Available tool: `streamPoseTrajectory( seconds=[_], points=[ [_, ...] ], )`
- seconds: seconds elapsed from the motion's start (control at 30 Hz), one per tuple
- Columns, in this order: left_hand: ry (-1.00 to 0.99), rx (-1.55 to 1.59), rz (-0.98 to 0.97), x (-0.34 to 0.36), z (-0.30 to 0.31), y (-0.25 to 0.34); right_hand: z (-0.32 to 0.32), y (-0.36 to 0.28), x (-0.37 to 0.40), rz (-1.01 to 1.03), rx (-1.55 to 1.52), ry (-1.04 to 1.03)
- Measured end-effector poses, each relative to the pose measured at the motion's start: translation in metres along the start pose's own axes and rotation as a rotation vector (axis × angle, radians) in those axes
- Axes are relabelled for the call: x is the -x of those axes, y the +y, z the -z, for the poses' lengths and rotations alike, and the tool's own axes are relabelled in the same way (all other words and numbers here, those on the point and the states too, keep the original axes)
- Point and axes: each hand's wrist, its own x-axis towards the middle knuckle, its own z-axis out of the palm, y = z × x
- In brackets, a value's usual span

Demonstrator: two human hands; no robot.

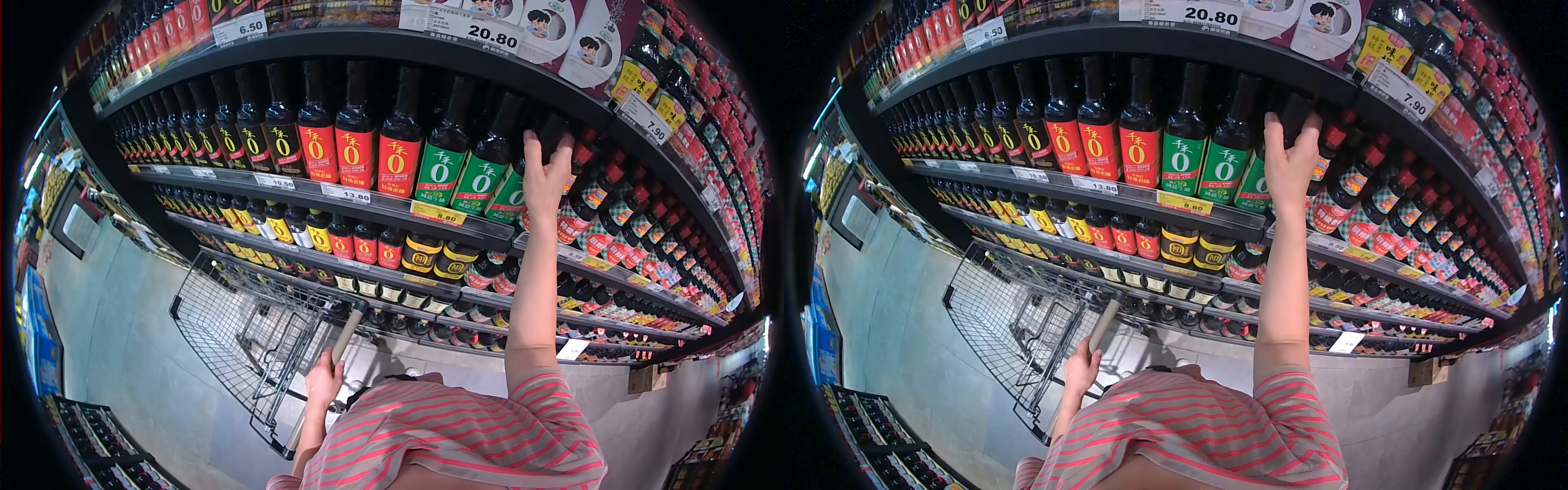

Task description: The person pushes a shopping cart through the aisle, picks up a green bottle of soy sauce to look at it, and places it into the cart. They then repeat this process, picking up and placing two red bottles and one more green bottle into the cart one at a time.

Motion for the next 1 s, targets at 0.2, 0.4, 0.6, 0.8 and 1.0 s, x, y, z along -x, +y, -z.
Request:
streamPoseTrajectory(
  seconds=[0.2, 0.4, 0.6, 0.8, 1.0],
  points=[
    [-0.01, 0.015, 0.008, -0.0004, 0.0016, 0.002, -0.0007, 0.0001, 0.0001, 0.009, -0.029, 0.01],
    [-0.019, 0.02, 0.019, 0.0003, 0.0035, 0.0033, 0.0, 0.0053, -0.0011, -0.001, -0.03, -0.013],
    [-0.003, 0.013, 0.014, 0.0001, -0.0002, -0.0001, 0.0, 0.0085, -0.0018, 0.015, -0.031, -0.017],
    [-0.013, 0.014, 0.023, 0.001, 0.0018, 0.0024, 0.0009, -0.0008, -0.0005, 0.011, -0.006, -0.017],
    [0.014, 0.009, -0.002, 0.0008, -0.0014, -0.0011, 0.0011, 0.0032, -0.0004, 0.029, 0.005, -0.014]
  ],
)
